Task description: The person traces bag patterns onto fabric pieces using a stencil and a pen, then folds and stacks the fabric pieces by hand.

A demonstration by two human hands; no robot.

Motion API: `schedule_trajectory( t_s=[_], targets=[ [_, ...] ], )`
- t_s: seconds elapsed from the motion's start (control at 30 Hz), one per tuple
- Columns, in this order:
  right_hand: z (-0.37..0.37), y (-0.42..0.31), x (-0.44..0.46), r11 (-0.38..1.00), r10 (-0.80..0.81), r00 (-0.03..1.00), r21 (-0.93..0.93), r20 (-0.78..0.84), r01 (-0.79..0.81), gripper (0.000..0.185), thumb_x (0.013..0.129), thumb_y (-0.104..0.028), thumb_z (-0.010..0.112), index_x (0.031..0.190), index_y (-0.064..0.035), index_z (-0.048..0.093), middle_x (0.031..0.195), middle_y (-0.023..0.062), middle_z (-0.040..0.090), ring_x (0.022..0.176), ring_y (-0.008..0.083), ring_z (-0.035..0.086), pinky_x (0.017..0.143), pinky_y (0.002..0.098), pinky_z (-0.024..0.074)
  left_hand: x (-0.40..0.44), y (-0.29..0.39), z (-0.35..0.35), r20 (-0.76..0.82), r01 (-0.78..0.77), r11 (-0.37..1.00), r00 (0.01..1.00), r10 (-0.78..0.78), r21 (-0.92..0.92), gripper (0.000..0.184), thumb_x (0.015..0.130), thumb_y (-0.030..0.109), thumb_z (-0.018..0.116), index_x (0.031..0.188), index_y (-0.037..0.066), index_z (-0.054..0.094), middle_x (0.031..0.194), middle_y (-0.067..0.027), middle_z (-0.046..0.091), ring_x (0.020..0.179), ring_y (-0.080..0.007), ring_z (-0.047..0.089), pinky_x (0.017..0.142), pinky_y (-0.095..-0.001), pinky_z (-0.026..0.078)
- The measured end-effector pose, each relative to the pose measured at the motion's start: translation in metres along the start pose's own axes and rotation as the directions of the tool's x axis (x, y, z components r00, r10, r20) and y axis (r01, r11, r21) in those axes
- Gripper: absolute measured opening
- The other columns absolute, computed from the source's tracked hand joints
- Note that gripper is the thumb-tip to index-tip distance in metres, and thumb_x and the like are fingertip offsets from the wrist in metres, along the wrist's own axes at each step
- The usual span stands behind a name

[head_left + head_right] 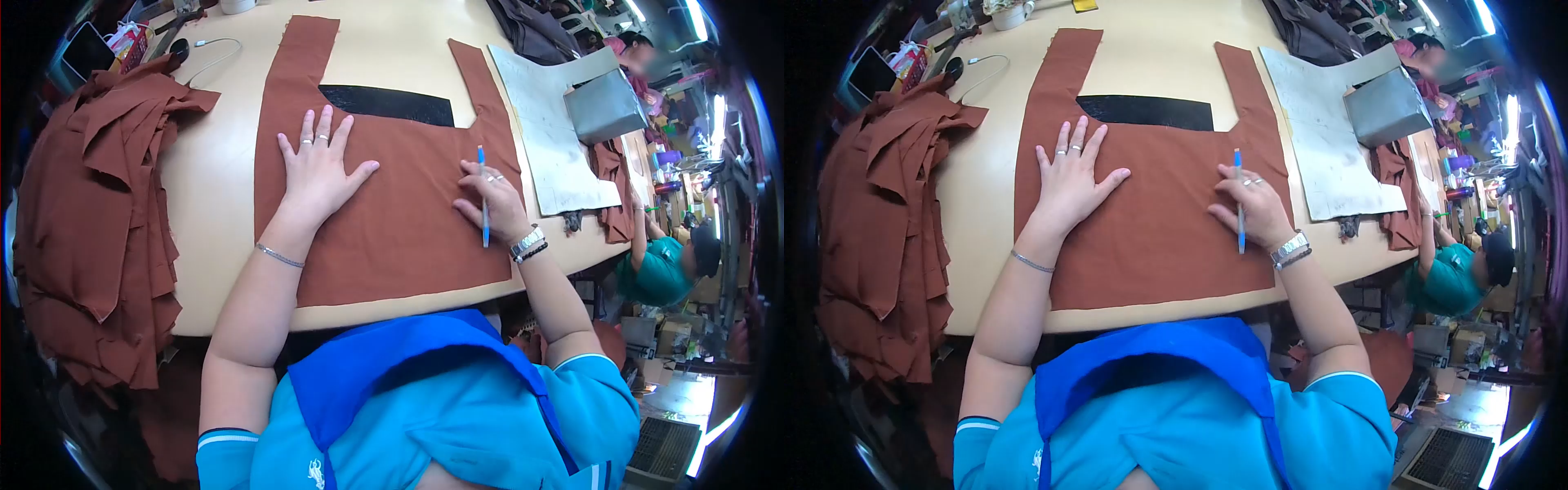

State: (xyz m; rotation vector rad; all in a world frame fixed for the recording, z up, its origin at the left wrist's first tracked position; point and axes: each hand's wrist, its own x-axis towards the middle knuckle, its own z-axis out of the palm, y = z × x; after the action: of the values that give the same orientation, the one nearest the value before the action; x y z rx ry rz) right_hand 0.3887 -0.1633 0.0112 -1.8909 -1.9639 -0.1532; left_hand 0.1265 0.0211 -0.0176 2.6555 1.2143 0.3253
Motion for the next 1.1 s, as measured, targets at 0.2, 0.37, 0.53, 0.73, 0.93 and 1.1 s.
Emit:
schedule_trajectory(
  t_s=[0.2, 0.37, 0.53, 0.73, 0.93, 1.1],
  targets=[
    [-0.007, 0.032, -0.007, 0.940, 0.324, 0.941, -0.084, -0.093, -0.332, 0.028, 0.083, -0.019, 0.073, 0.104, -0.0029, 0.062, 0.113, 0.0149, 0.067, 0.105, 0.0330, 0.062, 0.090, 0.0395, 0.0506, 0.001, -0.001, 0.007, -0.010, -0.005, 0.998, 1.000, 0.004, -0.056, 0.086, 0.086, 0.067, 0.053, 0.151, 0.015, 0.030, 0.158, -0.0140, 0.021, 0.148, -0.0315, 0.012, 0.110, -0.0701, 0.012],
    [0.002, 0.035, -0.021, 0.947, 0.310, 0.937, -0.037, -0.160, -0.319, 0.030, 0.084, -0.019, 0.073, 0.107, -0.0034, 0.062, 0.111, 0.0161, 0.068, 0.104, 0.0341, 0.062, 0.091, 0.0404, 0.0493, 0.004, -0.026, -0.019, -0.094, 0.326, 0.943, 0.939, -0.331, -0.062, 0.097, 0.083, 0.070, 0.055, 0.151, 0.008, 0.026, 0.158, -0.0174, 0.020, 0.148, -0.0319, 0.013, 0.110, -0.0697, 0.013],
    [0.016, 0.056, -0.029, 0.956, 0.284, 0.937, 0.139, -0.204, -0.259, 0.027, 0.087, -0.015, 0.070, 0.110, -0.0026, 0.063, 0.118, 0.0167, 0.065, 0.105, 0.0317, 0.063, 0.090, 0.0388, 0.0508, -0.013, -0.025, -0.021, -0.080, 0.448, 0.892, 0.889, -0.451, -0.063, 0.099, 0.078, 0.065, 0.063, 0.147, 0.002, 0.031, 0.156, -0.0208, 0.021, 0.147, -0.0347, 0.011, 0.110, -0.0708, 0.011],
    [0.004, 0.101, -0.031, 0.902, 0.430, 0.899, 0.008, -0.080, -0.431, 0.030, 0.101, -0.021, 0.047, 0.126, -0.0058, 0.055, 0.120, 0.0195, 0.062, 0.110, 0.0343, 0.059, 0.094, 0.0416, 0.0448, -0.028, -0.029, -0.016, -0.187, 0.348, 0.901, 0.897, -0.400, -0.260, 0.036, 0.085, 0.038, 0.066, 0.110, 0.011, 0.064, 0.132, -0.0092, 0.051, 0.136, -0.0269, 0.035, 0.106, -0.0708, 0.021],
    [-0.021, 0.144, -0.039, 0.832, 0.458, 0.875, -0.423, 0.158, -0.359, 0.063, 0.079, 0.005, 0.052, 0.138, -0.0157, 0.044, 0.110, 0.0207, 0.061, 0.102, 0.0396, 0.059, 0.086, 0.0487, 0.0457, -0.055, -0.036, -0.043, -0.167, 0.202, 0.512, 0.794, -0.585, -0.835, 0.032, 0.095, 0.025, 0.055, 0.118, 0.003, 0.051, 0.110, -0.0206, 0.063, 0.104, -0.0337, 0.061, 0.096, -0.0439, 0.044],
    [-0.034, 0.136, -0.045, 0.835, 0.507, 0.848, -0.332, 0.154, -0.439, 0.067, 0.084, 0.000, 0.052, 0.147, -0.0183, 0.035, 0.118, 0.0217, 0.058, 0.105, 0.0394, 0.059, 0.088, 0.0514, 0.0466, -0.170, -0.072, -0.147, -0.294, 0.074, 0.401, 0.565, -0.771, -0.913, 0.031, 0.096, 0.030, 0.056, 0.110, 0.003, 0.063, 0.107, -0.0089, 0.063, 0.099, -0.0169, 0.057, 0.089, -0.0339, 0.045]
  ],
)
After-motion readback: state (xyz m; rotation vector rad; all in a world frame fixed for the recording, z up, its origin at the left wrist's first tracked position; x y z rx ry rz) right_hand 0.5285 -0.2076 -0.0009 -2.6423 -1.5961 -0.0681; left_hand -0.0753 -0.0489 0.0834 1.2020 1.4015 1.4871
